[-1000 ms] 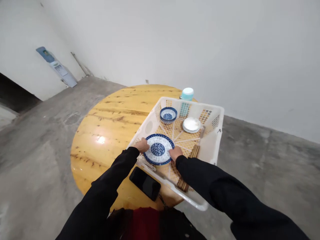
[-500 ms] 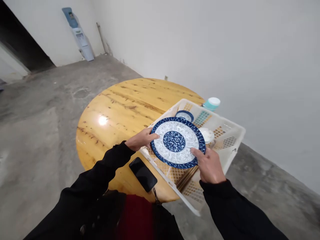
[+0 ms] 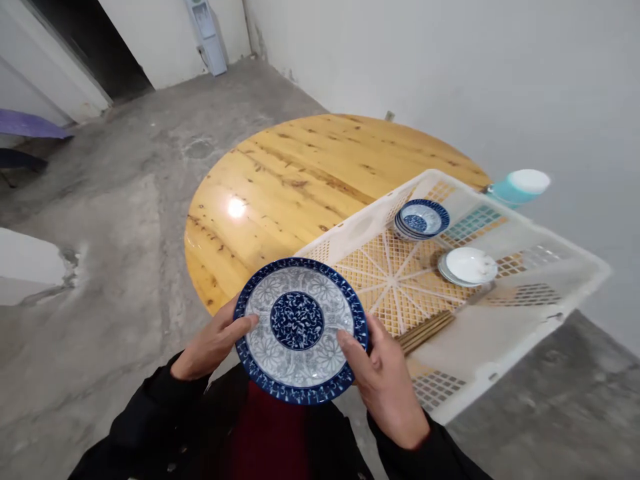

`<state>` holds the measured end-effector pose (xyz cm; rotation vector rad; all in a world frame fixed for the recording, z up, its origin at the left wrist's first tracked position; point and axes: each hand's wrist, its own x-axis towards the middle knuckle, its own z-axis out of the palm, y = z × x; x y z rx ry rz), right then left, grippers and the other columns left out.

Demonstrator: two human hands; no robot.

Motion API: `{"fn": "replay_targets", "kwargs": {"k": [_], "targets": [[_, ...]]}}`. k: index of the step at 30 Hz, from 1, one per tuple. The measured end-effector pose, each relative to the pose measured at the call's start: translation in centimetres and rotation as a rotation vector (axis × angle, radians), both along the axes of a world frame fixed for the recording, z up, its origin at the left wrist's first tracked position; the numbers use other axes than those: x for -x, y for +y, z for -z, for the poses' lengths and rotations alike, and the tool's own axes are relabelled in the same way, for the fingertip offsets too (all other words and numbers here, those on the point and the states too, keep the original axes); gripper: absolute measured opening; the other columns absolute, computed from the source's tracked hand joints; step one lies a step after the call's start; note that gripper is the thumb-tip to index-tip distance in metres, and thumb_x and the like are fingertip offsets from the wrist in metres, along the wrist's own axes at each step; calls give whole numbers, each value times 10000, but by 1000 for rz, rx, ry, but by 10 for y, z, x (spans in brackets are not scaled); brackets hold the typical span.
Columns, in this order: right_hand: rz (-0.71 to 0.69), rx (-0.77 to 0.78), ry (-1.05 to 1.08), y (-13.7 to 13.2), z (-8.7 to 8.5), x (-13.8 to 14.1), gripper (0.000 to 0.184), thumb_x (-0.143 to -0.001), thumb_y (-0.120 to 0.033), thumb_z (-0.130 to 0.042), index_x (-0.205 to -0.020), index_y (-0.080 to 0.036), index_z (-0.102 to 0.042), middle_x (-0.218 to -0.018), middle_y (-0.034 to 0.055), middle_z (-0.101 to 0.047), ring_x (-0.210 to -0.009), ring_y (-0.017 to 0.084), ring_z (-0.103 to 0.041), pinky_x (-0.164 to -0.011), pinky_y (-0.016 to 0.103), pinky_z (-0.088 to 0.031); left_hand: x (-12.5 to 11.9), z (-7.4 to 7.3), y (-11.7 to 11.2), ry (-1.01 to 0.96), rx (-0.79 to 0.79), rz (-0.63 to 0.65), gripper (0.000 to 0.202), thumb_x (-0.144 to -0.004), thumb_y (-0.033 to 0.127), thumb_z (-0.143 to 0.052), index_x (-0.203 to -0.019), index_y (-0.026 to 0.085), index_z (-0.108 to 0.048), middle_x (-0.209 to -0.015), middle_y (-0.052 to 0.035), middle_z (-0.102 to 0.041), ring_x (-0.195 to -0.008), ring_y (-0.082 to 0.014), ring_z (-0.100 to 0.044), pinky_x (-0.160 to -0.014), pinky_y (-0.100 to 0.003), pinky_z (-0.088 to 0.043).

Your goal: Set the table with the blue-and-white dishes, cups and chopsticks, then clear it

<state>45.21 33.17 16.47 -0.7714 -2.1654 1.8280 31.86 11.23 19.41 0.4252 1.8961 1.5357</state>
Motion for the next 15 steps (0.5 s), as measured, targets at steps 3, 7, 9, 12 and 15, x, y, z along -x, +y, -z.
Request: {"fn": "replay_targets", "kwargs": {"k": [3,7,9,12,15], "targets": [[-58,72,-50,-25,7,0,512,-837,-543,-656,-1208,-192,-685,-1117,102,-748,-1020,307,-689,-861,376,-561,-9,13,-24,-40,4,-59,530,-885,391,-571,-1360,156,-583,-1362,-101,-641,-1268,-332,-555,-1102,-424,-431],[-24,45,-98,-61,28,-2,488,-825,-555,-648,-1131,-180,-707,-1126,114,-746,-1067,321,-671,-954,413,-528,-10,37,-52,-95,20,-82,487,-849,331,-561,-1298,149,-612,-1328,-95,-657,-1235,-322,-572,-1077,-414,-436],[12,60,-117,-83,42,-2,482,-816,-551,-650,-1112,-174,-706,-1123,121,-747,-1059,322,-673,-952,419,-530,-9,51,-69,-128,5,-81,469,-830,317,-559,-1263,147,-620,-1293,-95,-671,-1209,-314,-583,-1068,-413,-438],[71,108,-140,-122,63,0,479,-786,-544,-669,-1076,-165,-702,-1097,137,-753,-1015,326,-686,-921,434,-543,-4,72,-103,-153,-14,-65,439,-814,315,-554,-1211,139,-613,-1241,-108,-679,-1171,-303,-596,-1049,-411,-444],[123,140,-135,-172,80,8,458,-742,-526,-698,-1029,-169,-701,-1072,145,-758,-1010,339,-692,-914,459,-546,7,89,-150,-115,24,-63,395,-805,327,-563,-1153,147,-610,-1185,-107,-684,-1144,-298,-597,-1029,-409,-446]]}}
